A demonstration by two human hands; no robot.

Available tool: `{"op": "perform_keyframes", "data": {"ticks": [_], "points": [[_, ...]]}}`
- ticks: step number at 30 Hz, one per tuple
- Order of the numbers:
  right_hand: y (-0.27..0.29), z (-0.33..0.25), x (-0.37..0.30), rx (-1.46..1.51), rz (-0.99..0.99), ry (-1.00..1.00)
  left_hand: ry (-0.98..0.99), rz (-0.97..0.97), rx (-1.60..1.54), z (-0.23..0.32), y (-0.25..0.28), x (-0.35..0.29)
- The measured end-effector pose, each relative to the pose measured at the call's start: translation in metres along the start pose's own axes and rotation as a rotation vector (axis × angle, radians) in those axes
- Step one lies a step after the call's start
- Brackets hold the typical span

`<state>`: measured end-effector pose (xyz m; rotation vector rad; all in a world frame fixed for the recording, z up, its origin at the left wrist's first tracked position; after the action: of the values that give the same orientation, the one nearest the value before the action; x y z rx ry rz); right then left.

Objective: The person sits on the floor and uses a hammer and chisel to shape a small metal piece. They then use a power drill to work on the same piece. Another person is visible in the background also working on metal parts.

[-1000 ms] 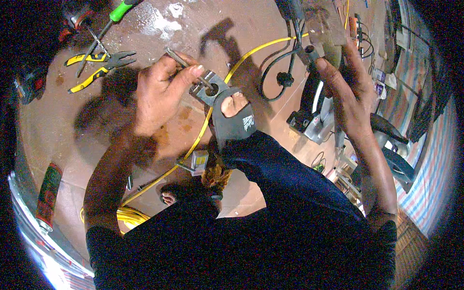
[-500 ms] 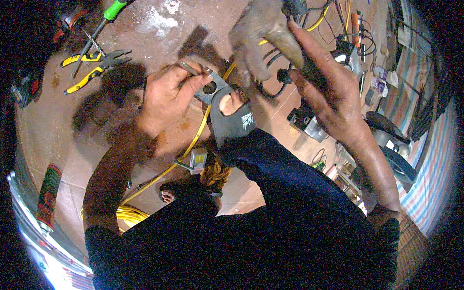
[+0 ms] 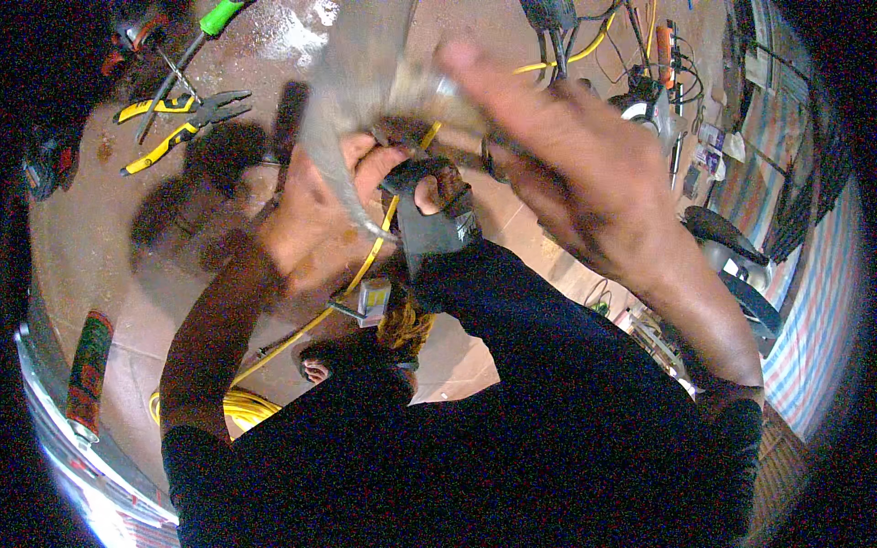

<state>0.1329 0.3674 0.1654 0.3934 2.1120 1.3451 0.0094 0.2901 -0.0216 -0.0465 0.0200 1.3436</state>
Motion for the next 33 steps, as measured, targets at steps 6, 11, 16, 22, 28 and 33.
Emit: {"op": "perform_keyframes", "data": {"ticks": [6, 11, 16, 22, 28, 33], "points": [[0.004, 0.003, -0.004, 0.048, -0.118, -0.175, -0.084, 0.052, -0.041, 0.001, -0.002, 0.002], [0.002, -0.010, -0.004, -0.019, -0.100, -0.051, -0.144, 0.035, 0.133, -0.005, -0.011, 0.001], [0.008, -0.003, -0.011, 0.042, -0.143, -0.269, -0.181, 0.012, 0.235, 0.000, -0.011, -0.002], [-0.003, -0.006, -0.015, 0.029, -0.140, -0.218, -0.119, 0.024, 0.237, -0.004, -0.018, -0.006], [0.011, -0.017, -0.016, -0.050, 0.099, 0.002, -0.232, 0.164, 0.344, 0.005, -0.011, -0.002], [-0.011, -0.007, -0.016, 0.067, -0.232, -0.335, -0.292, 0.087, 0.300, 0.015, -0.003, 0.011]]}}
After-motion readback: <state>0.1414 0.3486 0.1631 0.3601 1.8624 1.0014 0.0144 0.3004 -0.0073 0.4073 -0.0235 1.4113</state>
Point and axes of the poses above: each hand's wrist, its own x-axis towards the middle knuckle, its own y-axis out of the back of the hand, z = x × y, the point moved 5 cm from there along x, towards the middle knuckle, and after that the axes turned 1 degree about -x, right-handed, at the moved point
